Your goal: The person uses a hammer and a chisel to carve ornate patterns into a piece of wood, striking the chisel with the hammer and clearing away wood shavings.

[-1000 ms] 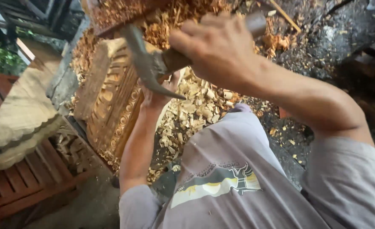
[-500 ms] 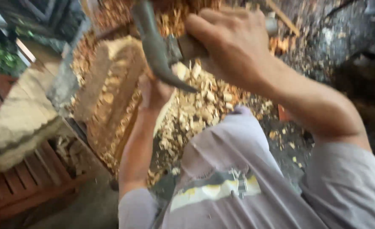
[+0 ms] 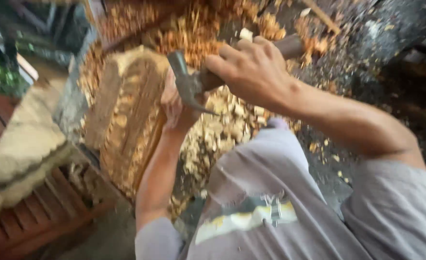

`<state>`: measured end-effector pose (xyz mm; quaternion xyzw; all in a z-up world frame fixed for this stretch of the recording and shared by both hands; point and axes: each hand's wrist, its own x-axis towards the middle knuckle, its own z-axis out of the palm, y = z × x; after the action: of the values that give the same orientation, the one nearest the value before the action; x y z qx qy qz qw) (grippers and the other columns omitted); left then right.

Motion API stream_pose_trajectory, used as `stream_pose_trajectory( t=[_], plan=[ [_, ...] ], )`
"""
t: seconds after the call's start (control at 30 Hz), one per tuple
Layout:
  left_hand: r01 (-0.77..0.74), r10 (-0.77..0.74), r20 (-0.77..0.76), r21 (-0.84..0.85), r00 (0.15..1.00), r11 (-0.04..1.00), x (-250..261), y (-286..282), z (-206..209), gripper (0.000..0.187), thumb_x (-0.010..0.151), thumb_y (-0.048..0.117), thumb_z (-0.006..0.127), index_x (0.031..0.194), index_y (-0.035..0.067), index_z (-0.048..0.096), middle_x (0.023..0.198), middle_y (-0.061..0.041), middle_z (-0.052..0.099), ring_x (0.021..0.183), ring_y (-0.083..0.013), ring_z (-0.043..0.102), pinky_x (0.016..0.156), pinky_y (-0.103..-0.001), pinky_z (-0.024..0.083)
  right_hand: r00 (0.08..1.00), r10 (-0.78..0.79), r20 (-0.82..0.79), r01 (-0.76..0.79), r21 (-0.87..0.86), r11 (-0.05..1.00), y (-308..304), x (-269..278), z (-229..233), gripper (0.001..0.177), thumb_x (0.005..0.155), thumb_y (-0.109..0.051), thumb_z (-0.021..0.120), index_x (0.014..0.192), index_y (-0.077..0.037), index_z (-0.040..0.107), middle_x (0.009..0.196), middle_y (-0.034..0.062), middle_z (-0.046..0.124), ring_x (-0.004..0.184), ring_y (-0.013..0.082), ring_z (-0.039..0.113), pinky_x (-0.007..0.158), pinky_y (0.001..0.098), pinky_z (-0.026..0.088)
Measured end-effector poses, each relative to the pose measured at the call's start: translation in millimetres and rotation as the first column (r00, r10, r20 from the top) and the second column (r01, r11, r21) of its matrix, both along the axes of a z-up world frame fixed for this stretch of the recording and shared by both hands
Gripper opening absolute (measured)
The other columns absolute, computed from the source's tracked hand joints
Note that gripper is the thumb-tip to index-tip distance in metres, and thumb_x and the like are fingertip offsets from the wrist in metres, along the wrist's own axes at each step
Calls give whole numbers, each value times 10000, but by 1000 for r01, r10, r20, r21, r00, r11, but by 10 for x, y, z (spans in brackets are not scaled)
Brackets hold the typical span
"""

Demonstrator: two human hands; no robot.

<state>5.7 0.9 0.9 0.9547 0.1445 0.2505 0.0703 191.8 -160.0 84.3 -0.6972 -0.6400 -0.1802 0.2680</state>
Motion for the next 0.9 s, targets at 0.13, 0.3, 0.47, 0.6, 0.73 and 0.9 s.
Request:
stream_pose_trajectory(
  t=[0.13,0.3,0.47,0.6,0.73,0.9],
  plan=[
    [-19,20,21,-44,1000,999,-97,46,-49,159,987,193,740,1116,111,695,1011,-71,743,951,-228,714,848,-409,558,994,25,-109,-16,79,997,-334,76,116,121,956,-202,734,950,-145,628,826,25,648,731,204,655,607,406,498],
    [-28,28,29,-11,999,1000,-47,-8,-9,153,985,184,735,1109,104,695,1008,-76,740,953,-230,711,865,-414,550,977,143,-155,-112,197,974,-58,-49,-85,107,896,-172,710,952,-151,621,823,43,639,699,225,632,603,419,494],
    [13,-13,74,-4,997,1000,-23,-117,93,147,983,176,729,1103,97,695,1006,-81,737,955,-233,707,883,-419,542,994,-14,-106,11,-20,1000,-130,-53,-49,63,940,-187,720,930,-188,658,743,-15,607,607,148,612,527,371,458],
    [-2,6,78,-51,997,999,-89,45,39,143,982,170,725,1098,92,695,1004,-85,735,957,-235,704,896,-423,536,978,80,-190,-44,188,981,-338,42,186,163,988,-243,752,958,-148,622,846,14,614,786,211,657,642,397,486],
    [15,-14,64,-22,998,1000,-70,24,-36,139,980,163,721,1092,86,695,1003,-89,732,958,-237,702,910,-427,530,980,126,-155,-97,180,979,-159,-8,-6,132,932,-205,760,932,-159,636,801,1,601,711,190,626,588,398,456],
    [36,-39,33,100,999,994,27,-91,76,133,978,155,715,1086,79,695,1001,-94,729,960,-239,698,928,-432,522,1000,-5,-15,6,65,998,-67,28,-178,178,792,-155,746,943,-194,659,831,-15,657,710,184,656,635,404,522]
  ],
)
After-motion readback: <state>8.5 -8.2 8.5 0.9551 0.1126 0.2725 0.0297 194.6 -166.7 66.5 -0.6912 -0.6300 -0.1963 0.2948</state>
